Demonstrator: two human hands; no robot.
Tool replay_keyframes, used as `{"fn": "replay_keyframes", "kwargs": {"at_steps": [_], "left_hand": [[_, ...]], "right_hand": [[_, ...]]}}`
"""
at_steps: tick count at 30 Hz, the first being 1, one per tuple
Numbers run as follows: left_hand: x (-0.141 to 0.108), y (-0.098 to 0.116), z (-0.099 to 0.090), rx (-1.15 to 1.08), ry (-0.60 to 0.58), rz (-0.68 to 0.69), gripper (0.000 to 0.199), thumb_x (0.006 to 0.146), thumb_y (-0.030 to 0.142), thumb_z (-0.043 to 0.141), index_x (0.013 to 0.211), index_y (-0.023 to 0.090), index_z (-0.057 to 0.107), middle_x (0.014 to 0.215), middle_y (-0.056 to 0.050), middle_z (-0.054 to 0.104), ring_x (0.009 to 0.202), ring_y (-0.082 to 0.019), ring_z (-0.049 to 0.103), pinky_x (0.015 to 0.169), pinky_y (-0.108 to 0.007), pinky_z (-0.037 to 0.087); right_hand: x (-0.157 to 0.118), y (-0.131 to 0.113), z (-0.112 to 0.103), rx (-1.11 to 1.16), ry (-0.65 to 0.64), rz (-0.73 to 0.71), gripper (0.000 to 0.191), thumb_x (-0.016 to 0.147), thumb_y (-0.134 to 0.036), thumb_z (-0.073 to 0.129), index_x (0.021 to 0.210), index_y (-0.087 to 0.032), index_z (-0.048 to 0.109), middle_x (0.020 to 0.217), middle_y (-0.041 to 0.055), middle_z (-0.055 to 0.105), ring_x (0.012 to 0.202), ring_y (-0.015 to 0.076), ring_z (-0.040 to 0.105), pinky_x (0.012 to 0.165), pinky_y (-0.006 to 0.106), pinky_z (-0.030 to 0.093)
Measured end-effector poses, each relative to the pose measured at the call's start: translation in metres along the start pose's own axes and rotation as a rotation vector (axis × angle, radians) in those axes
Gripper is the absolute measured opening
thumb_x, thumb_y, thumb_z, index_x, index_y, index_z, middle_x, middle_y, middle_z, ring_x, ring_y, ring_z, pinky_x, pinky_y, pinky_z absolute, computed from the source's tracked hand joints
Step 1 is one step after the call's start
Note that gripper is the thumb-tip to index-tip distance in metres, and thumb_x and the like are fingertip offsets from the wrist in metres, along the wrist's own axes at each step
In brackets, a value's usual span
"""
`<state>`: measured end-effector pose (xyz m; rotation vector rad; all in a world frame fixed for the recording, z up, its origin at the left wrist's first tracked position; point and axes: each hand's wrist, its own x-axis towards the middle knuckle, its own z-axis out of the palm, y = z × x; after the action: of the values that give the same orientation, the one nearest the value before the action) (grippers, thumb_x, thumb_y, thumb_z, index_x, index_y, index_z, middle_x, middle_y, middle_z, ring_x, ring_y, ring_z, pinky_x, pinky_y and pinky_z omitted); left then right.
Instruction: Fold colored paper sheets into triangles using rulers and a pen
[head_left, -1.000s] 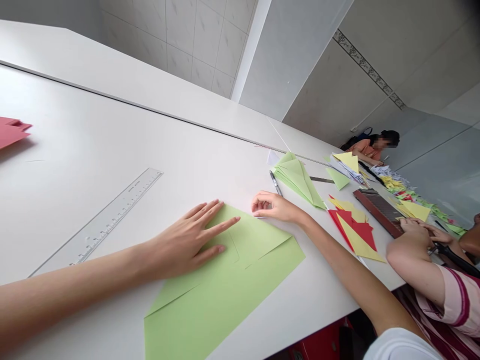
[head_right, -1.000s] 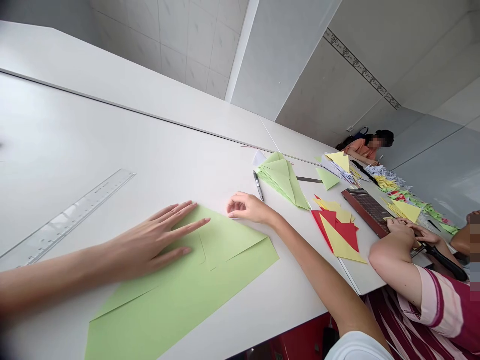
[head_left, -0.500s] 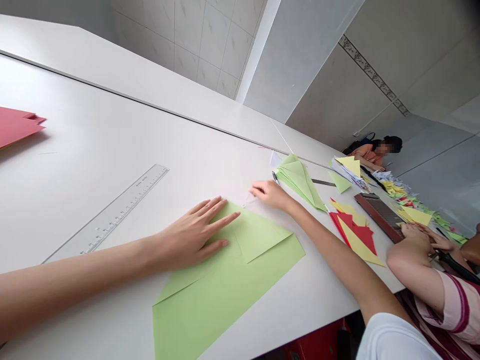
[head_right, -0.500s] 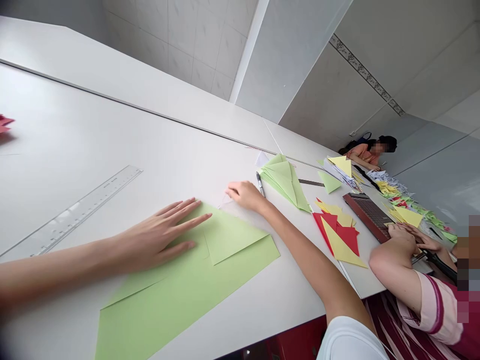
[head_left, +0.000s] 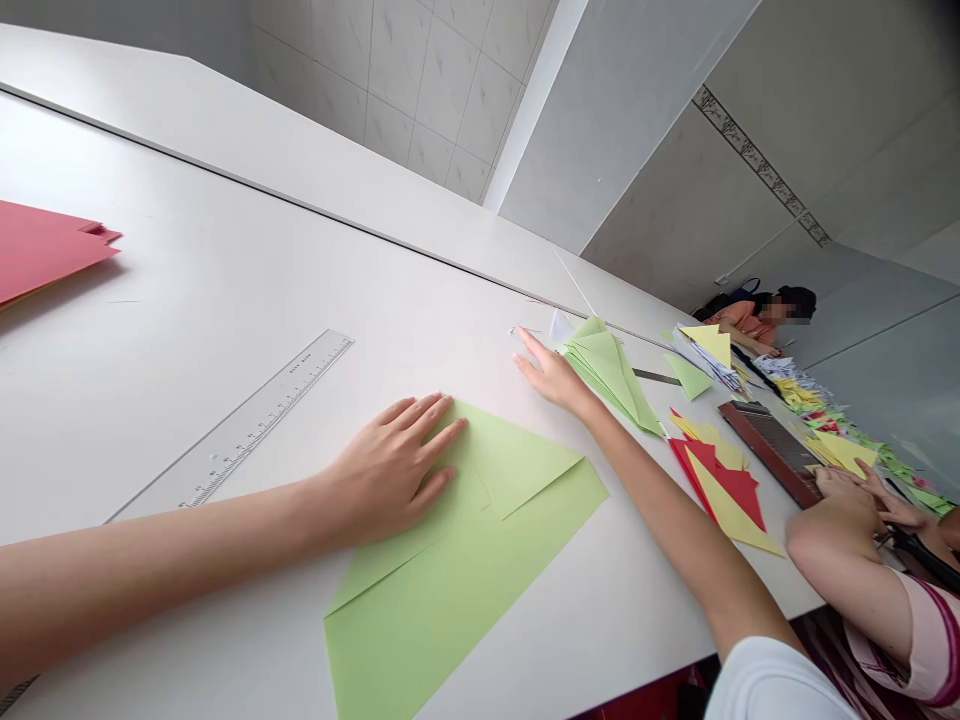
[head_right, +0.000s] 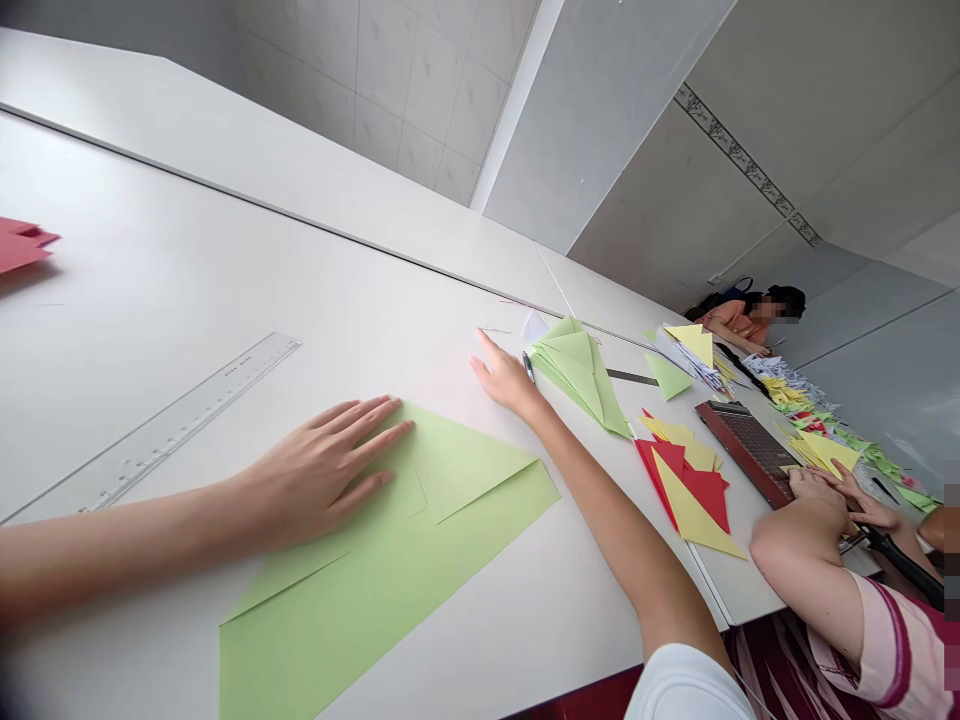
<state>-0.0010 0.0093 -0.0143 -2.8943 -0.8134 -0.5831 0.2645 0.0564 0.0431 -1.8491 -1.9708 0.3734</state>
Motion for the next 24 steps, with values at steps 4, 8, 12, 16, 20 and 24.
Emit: {"fn": "replay_keyframes", "kwargs": {"at_steps": [4,8,12,16,20,24], "left_hand": [[-0.001,0.003,0.000,0.045,0.053,-0.050,0.049,0.099,0.036,0.031,0.136,0.011,0.051,0.142,-0.019,0.047,0.132,-0.034,0.044,0.108,-0.051,0.039],[0.001,0.011,-0.007,0.090,0.081,-0.064,0.045,0.097,0.029,0.032,0.123,0.007,0.060,0.126,-0.022,0.057,0.121,-0.036,0.052,0.099,-0.051,0.045],[0.002,0.013,-0.013,0.118,0.075,-0.039,0.043,0.095,0.020,0.028,0.104,0.008,0.068,0.105,-0.020,0.064,0.104,-0.034,0.060,0.088,-0.050,0.050],[0.002,0.006,-0.006,0.102,0.106,0.003,0.046,0.098,0.026,0.027,0.128,0.004,0.054,0.126,-0.018,0.058,0.124,-0.031,0.050,0.100,-0.044,0.046],[-0.001,0.002,0.002,0.104,0.120,0.018,0.051,0.101,0.032,0.024,0.131,0.003,0.052,0.135,-0.022,0.051,0.131,-0.035,0.045,0.105,-0.047,0.042],[-0.005,0.002,0.003,0.115,0.103,0.026,0.055,0.101,0.037,0.022,0.129,0.002,0.055,0.139,-0.025,0.047,0.129,-0.039,0.046,0.104,-0.052,0.041]], "right_hand": [[-0.057,-0.023,0.025,-0.072,-0.069,-0.048,0.062,0.099,-0.047,0.030,0.151,-0.012,0.030,0.158,0.0123,0.023,0.148,0.0263,0.014,0.120,0.050,0.014],[-0.088,-0.055,0.053,-0.117,-0.221,-0.299,0.066,0.101,-0.052,0.018,0.152,-0.011,0.026,0.159,0.0086,0.019,0.149,0.0195,0.010,0.123,0.044,0.010],[-0.085,-0.066,0.067,-0.125,-0.184,-0.434,0.066,0.102,-0.050,0.014,0.152,-0.008,0.023,0.159,0.0094,0.019,0.149,0.0181,0.008,0.123,0.042,0.010],[-0.082,-0.061,0.069,-0.092,-0.152,-0.444,0.067,0.102,-0.051,0.016,0.153,-0.007,0.017,0.160,0.0097,0.018,0.149,0.0164,0.008,0.123,0.040,0.010],[-0.088,-0.053,0.064,-0.109,-0.138,-0.409,0.073,0.101,-0.054,0.019,0.153,-0.004,0.013,0.160,0.0119,0.016,0.149,0.0181,0.007,0.123,0.038,0.011],[-0.091,-0.036,0.055,-0.170,-0.098,-0.274,0.077,0.099,-0.057,0.021,0.153,-0.002,0.013,0.158,0.0158,0.019,0.149,0.0215,0.013,0.123,0.040,0.014]]}}
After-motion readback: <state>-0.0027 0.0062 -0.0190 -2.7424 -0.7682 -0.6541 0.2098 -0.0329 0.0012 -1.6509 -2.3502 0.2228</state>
